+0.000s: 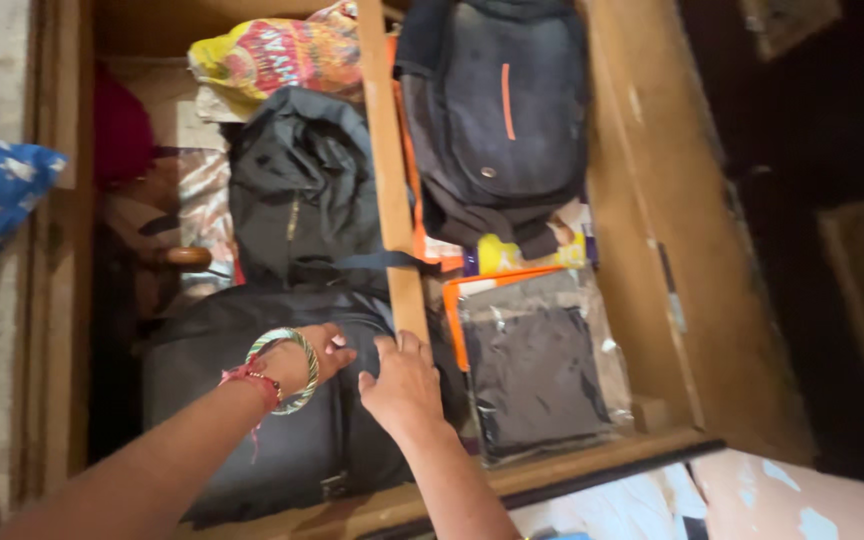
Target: The person organizes a cluttered wooden closet by placing several items inside. They put a black bag, a blue star-patterned cloth, a yellow shopping bag, and a white cloth into the closet, arranging them among other items like a backpack and a pillow.
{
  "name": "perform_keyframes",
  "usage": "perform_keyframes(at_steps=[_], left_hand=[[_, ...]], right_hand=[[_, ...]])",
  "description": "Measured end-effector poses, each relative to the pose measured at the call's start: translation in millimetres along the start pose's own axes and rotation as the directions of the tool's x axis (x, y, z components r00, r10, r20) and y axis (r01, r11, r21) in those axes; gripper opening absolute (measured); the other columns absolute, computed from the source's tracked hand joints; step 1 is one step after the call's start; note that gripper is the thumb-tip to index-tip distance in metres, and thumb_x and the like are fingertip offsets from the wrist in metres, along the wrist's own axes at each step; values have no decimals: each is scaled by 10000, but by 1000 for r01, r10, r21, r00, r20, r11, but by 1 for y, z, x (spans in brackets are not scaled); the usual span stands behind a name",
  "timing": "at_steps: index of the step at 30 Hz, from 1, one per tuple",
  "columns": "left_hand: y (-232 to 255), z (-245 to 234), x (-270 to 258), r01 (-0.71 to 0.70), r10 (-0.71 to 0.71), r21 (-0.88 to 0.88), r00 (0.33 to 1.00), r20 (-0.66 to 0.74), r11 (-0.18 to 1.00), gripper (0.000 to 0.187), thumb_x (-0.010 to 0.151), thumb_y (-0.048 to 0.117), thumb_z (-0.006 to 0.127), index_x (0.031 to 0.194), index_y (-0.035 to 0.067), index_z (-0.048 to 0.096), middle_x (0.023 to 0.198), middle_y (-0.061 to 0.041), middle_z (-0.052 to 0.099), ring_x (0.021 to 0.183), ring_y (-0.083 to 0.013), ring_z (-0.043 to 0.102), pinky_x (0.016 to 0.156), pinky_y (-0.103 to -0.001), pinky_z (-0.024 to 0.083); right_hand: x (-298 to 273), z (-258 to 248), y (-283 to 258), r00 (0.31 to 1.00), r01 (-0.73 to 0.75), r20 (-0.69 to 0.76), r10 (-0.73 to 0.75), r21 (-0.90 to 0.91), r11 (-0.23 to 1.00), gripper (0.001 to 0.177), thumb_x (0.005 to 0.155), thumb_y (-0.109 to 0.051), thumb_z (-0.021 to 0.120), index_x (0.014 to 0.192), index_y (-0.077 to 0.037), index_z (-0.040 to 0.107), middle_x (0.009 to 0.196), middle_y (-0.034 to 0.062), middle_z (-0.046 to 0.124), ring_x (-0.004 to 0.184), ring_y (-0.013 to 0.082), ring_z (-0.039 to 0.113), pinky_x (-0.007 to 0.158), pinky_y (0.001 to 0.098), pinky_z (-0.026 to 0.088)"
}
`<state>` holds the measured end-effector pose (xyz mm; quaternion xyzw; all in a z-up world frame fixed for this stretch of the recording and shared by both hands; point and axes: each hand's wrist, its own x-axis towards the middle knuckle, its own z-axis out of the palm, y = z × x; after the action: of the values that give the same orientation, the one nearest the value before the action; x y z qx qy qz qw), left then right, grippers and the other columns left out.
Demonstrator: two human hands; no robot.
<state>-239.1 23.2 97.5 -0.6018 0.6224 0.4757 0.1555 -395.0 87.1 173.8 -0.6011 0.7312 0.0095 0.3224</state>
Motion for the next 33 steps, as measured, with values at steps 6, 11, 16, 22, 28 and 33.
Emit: perform_keyframes(at_steps=[6,11,16,22,28,33], left_hand=[[70,52,-34,49,-54,60,996,75,997,520,931,444,652,1378,181,607,1298,-57,712,1202,-314,686,1041,-436,544],[137,113,-65,20,-24,69,998,66,997,521,921,453,672,1367,189,626,1275,-27,714,1197,-287,677,1040,-419,526],[201,152,-109,-74,73,18,996,48,997,526,905,452,668,1359,189,623,1238,-24,734,1111,-267,728,970,-411,565],[247,189,-143,-166,161,77,985,68,983,501,913,429,668,1348,182,630,1236,-37,729,1095,-271,728,956,-405,570],[262,216,-150,-239,222,165,968,114,957,491,937,418,650,1341,141,627,1238,-62,721,1109,-278,718,972,-403,557],[270,236,-154,-250,222,191,963,154,949,489,930,432,660,1328,148,640,1237,-51,723,1132,-263,708,1001,-389,541]], right_hand=[[-54,-20,77,997,-17,70,17,-3,1000,575,856,-280,740,1377,-110,567,1470,187,465,1375,375,432,1116,465,415],[-107,-48,149,998,-47,50,46,23,999,545,841,-281,750,1338,-118,598,1466,168,472,1371,359,448,1098,468,416],[-155,-69,219,999,-38,39,38,16,999,506,856,-279,746,1320,-117,625,1439,174,501,1332,360,487,1105,453,423],[-195,-72,274,998,-50,29,49,55,997,485,850,-277,739,1296,-117,630,1414,147,525,1300,366,508,1082,448,441],[-219,-63,310,969,-206,143,200,30,978,496,862,-300,738,1307,-124,609,1389,140,519,1293,359,518,1057,459,471],[-238,-50,344,941,-296,176,288,16,955,517,874,-303,725,1346,-137,595,1375,157,539,1282,360,543,1065,449,479]])
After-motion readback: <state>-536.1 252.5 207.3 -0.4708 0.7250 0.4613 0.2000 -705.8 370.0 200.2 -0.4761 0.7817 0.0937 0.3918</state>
